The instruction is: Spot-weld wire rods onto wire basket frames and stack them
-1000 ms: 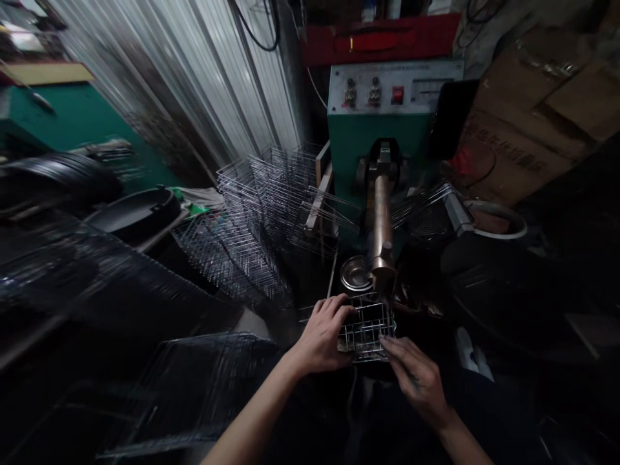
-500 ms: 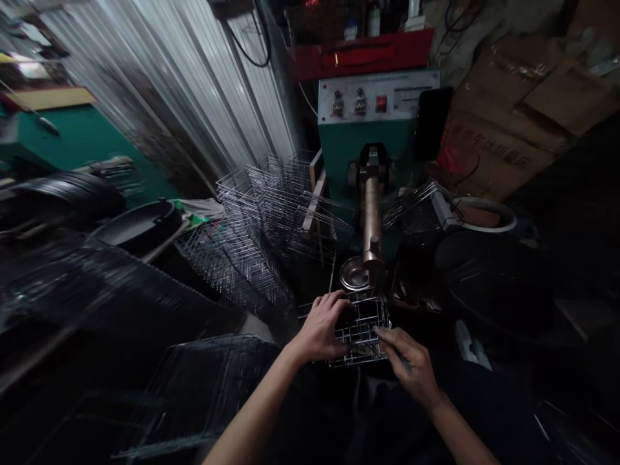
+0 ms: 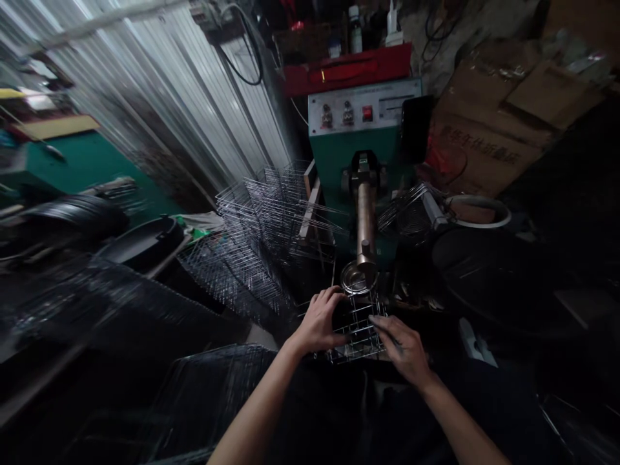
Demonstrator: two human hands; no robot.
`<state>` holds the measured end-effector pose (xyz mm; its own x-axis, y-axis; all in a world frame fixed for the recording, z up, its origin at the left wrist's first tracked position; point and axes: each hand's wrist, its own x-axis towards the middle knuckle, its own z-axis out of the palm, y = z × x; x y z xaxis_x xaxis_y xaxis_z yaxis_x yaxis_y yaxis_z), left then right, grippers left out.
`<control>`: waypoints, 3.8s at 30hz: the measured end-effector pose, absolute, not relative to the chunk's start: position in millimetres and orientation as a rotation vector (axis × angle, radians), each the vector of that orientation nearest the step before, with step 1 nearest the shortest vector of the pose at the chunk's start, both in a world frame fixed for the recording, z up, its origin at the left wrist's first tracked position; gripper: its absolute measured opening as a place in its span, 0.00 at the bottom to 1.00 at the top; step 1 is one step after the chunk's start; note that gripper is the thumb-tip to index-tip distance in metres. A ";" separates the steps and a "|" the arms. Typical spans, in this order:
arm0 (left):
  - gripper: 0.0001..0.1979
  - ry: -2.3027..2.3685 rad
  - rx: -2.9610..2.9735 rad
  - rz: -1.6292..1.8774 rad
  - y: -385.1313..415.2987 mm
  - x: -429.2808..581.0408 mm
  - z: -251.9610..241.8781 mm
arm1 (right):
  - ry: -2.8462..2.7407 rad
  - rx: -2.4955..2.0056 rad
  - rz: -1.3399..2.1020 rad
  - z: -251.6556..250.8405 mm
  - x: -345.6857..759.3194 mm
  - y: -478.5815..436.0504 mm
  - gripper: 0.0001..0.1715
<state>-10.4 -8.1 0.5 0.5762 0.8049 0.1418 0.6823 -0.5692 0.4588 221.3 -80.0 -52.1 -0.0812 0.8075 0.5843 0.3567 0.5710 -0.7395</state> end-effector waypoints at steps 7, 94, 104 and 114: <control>0.42 1.203 2.475 0.467 -1.5 -11.8 -3.1 | -1.666 -0.970 0.492 -52.3 219.9 -75.1 0.20; 0.38 1.184 2.313 0.704 50.0 -1.6 -17.4 | -1.589 -1.133 0.308 -42.8 227.8 -28.7 0.05; 0.42 1.260 2.340 0.651 65.6 -4.4 -11.6 | -1.524 -1.169 0.464 -47.7 229.6 -11.5 0.06; 0.41 1.231 2.363 0.682 74.6 -1.9 -11.6 | -1.467 -1.197 0.497 -45.5 225.1 -3.4 0.07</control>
<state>-1.9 74.6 -11.6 0.4963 0.8346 0.2391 0.6455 -0.5389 0.5412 225.1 -3.4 -45.5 0.1382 0.8659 0.4807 0.3958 0.3966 -0.8283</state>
